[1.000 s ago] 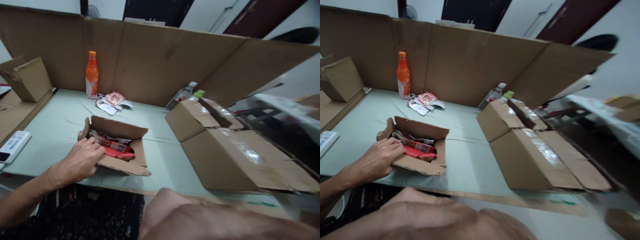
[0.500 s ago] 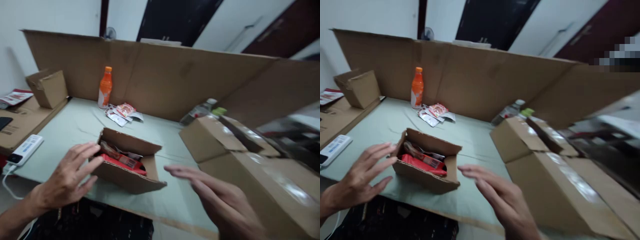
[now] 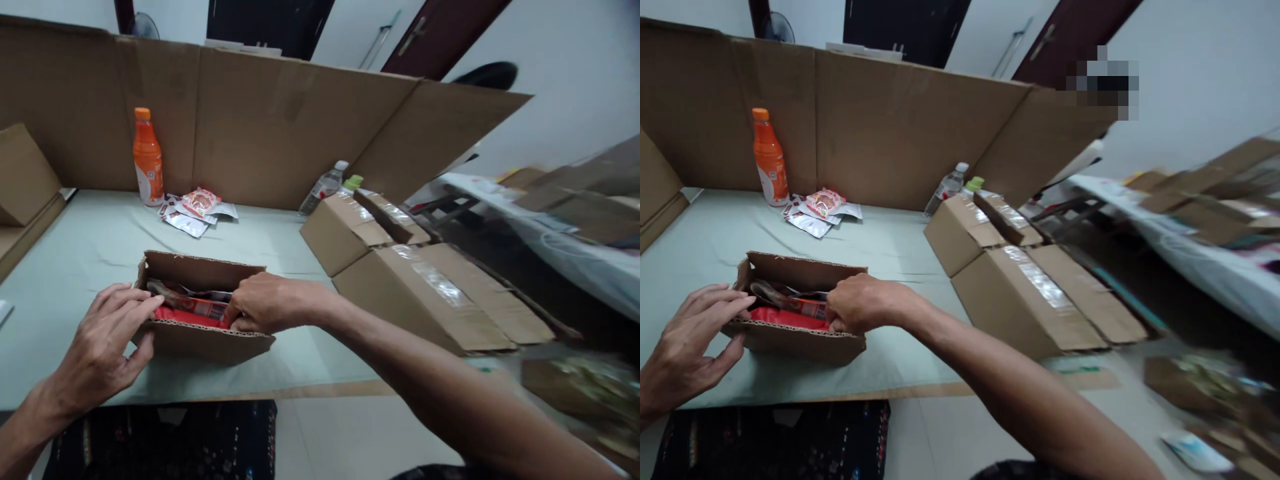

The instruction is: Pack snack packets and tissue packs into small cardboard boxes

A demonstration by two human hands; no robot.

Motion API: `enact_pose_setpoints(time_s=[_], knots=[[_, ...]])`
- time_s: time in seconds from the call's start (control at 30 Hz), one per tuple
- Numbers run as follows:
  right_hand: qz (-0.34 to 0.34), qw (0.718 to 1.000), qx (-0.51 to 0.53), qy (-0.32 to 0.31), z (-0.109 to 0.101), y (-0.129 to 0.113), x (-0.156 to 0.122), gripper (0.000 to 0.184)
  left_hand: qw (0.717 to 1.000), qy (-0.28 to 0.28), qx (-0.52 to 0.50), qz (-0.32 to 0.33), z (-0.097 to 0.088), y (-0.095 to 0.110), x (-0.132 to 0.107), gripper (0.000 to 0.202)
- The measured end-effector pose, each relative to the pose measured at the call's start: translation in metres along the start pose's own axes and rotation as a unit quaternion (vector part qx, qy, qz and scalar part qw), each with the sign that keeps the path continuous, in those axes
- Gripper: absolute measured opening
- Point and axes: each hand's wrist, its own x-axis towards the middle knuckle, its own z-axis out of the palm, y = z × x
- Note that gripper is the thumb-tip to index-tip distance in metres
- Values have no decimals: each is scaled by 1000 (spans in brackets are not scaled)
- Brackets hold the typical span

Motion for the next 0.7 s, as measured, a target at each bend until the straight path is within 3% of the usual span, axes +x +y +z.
enact_pose_setpoints(time_s=[0.17,0.33,0.47,0.63,0.7], knots=[[66,994,-75,-43,-10,-9,-3,24,999,28,-7,21,3,-8,-1,45],[58,996,-61,-37,-9,0,-5,21,999,40,-29,2,9,-16,-6,47],[2,999,-7,-33,-4,2,-5,26,998,43,-32,19,12,-14,-6,46],[97,993,-59,-29,3,-12,2,24,998,42,-13,39,11,-7,-2,40],[102,992,-65,-36,3,-15,7,24,998,38,-14,37,10,-6,-1,40]])
